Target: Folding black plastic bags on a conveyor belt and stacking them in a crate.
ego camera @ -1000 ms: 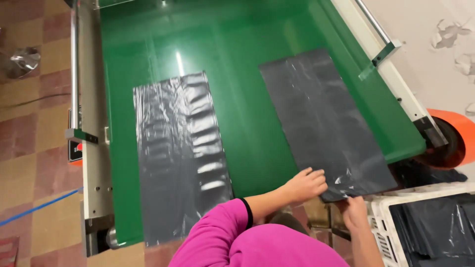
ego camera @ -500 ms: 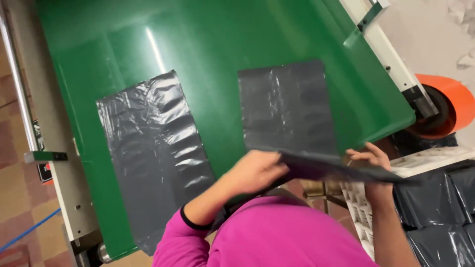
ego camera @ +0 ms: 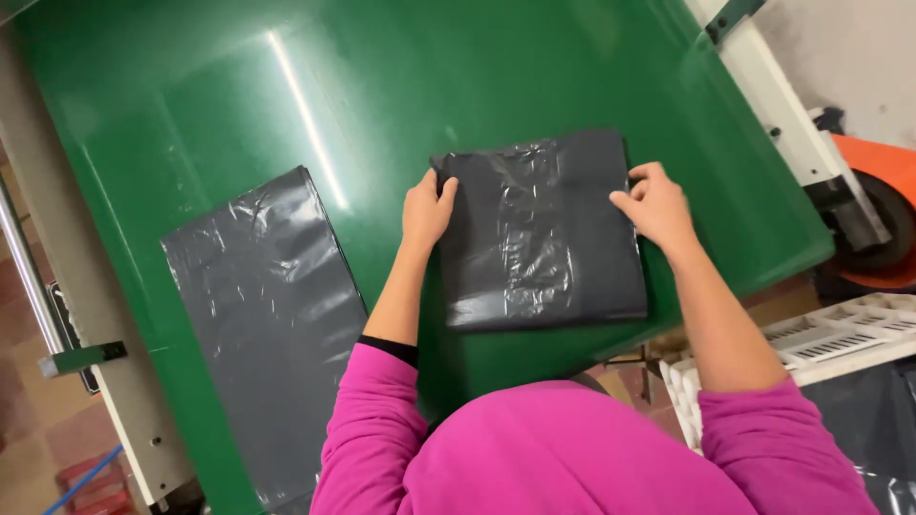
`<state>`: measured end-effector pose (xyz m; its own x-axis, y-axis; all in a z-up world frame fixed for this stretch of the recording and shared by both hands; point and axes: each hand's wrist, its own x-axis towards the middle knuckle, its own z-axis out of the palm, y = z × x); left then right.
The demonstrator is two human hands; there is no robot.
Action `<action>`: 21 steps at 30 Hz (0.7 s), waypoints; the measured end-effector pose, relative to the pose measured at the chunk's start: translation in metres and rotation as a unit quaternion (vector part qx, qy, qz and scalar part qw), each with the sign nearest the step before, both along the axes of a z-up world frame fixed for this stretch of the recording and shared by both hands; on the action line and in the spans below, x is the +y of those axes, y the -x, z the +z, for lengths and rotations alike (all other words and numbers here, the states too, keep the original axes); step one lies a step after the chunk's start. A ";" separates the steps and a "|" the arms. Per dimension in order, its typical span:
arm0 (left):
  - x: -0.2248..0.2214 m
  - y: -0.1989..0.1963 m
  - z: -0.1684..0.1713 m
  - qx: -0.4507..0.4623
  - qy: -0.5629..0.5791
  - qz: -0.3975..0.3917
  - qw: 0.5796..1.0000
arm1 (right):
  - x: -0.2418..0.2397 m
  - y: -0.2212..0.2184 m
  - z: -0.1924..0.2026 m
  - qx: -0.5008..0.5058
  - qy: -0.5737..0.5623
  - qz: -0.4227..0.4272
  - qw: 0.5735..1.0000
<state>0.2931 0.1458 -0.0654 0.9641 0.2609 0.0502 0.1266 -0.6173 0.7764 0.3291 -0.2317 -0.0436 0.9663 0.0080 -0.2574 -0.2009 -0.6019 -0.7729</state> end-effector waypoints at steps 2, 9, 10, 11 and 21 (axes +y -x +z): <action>-0.002 -0.001 0.007 0.041 -0.032 0.006 0.999 | 0.002 -0.007 0.009 -0.129 0.171 0.042 0.976; -0.018 0.015 0.033 0.069 -0.164 0.010 0.984 | 0.033 -0.083 0.009 -0.252 0.240 0.246 0.905; -0.028 0.019 0.052 0.026 -0.230 0.019 0.973 | 0.037 -0.094 0.005 -0.172 0.262 0.269 0.911; -0.038 0.025 0.072 -0.018 -0.295 0.028 0.955 | 0.040 -0.103 0.003 -0.091 0.282 0.290 0.910; -0.095 0.091 0.007 -0.038 0.112 -0.150 0.982 | 0.052 -0.003 0.074 -0.391 0.280 0.294 0.826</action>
<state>0.2019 0.0504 -0.0584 0.9948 -0.0207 0.0994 -0.0986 -0.4305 0.8972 0.3321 -0.1800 0.0307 0.7105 0.6266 0.3203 0.6822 -0.7250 -0.0947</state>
